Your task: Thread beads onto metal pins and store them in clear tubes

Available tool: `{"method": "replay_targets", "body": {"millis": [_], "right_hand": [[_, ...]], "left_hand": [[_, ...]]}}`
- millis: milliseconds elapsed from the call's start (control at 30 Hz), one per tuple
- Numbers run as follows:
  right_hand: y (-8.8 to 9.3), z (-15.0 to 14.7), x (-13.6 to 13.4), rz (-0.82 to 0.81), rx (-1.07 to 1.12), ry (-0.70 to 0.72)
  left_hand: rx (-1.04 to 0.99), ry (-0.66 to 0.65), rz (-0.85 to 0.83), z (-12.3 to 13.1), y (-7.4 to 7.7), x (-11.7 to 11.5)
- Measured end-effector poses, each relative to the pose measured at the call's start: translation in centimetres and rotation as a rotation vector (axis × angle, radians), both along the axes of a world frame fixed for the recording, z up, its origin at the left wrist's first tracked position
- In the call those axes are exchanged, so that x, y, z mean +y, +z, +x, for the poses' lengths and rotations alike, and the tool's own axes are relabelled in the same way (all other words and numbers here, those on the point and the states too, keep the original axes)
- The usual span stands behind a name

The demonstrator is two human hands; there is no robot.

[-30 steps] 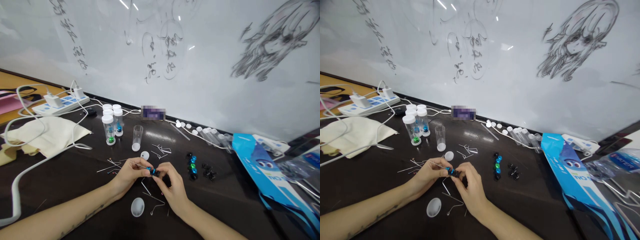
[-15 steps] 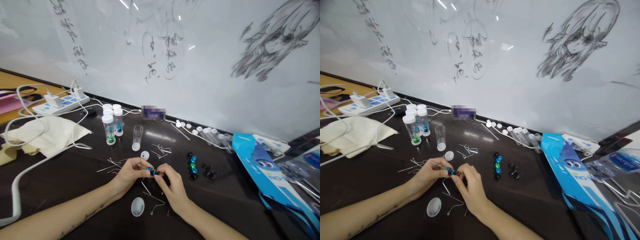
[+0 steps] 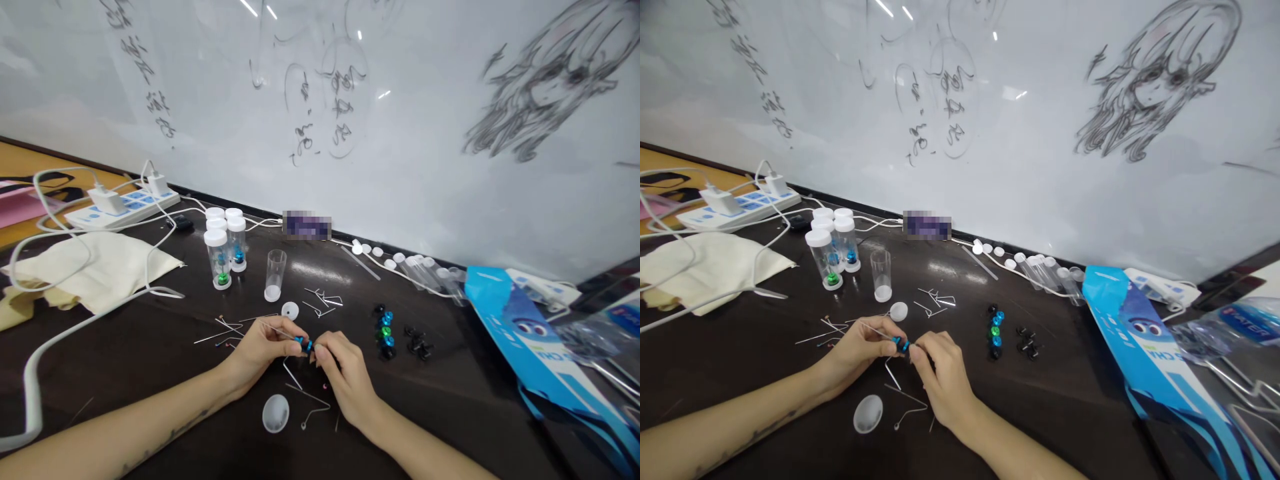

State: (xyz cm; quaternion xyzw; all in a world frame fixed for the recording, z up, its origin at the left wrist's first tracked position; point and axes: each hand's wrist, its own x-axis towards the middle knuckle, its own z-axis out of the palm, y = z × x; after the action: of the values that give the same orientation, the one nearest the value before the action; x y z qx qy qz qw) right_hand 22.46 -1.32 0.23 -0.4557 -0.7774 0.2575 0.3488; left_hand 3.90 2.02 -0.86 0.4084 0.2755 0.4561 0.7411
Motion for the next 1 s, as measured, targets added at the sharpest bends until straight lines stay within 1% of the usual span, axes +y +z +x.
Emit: {"method": "replay_targets", "body": {"millis": [300, 567, 767, 1000], "right_hand": [[-0.35, -0.19, 0.09, 0.076, 0.073, -0.035], [-0.13, 0.04, 0.14, -0.015, 0.023, -0.012], [-0.11, 0.05, 0.05, -0.015, 0.111, -0.031], [-0.11, 0.05, 0.01, -0.002, 0.086, -0.028]], "left_hand": [[-0.003, 0.046, -0.032, -0.15, -0.52, 0.19], [0.004, 0.009, 0.000, 0.03, -0.21, 0.00], [0.011, 0.038, -0.026, -0.08, -0.22, 0.06], [0.000, 0.033, -0.011, 0.00, -0.39, 0.02]]}}
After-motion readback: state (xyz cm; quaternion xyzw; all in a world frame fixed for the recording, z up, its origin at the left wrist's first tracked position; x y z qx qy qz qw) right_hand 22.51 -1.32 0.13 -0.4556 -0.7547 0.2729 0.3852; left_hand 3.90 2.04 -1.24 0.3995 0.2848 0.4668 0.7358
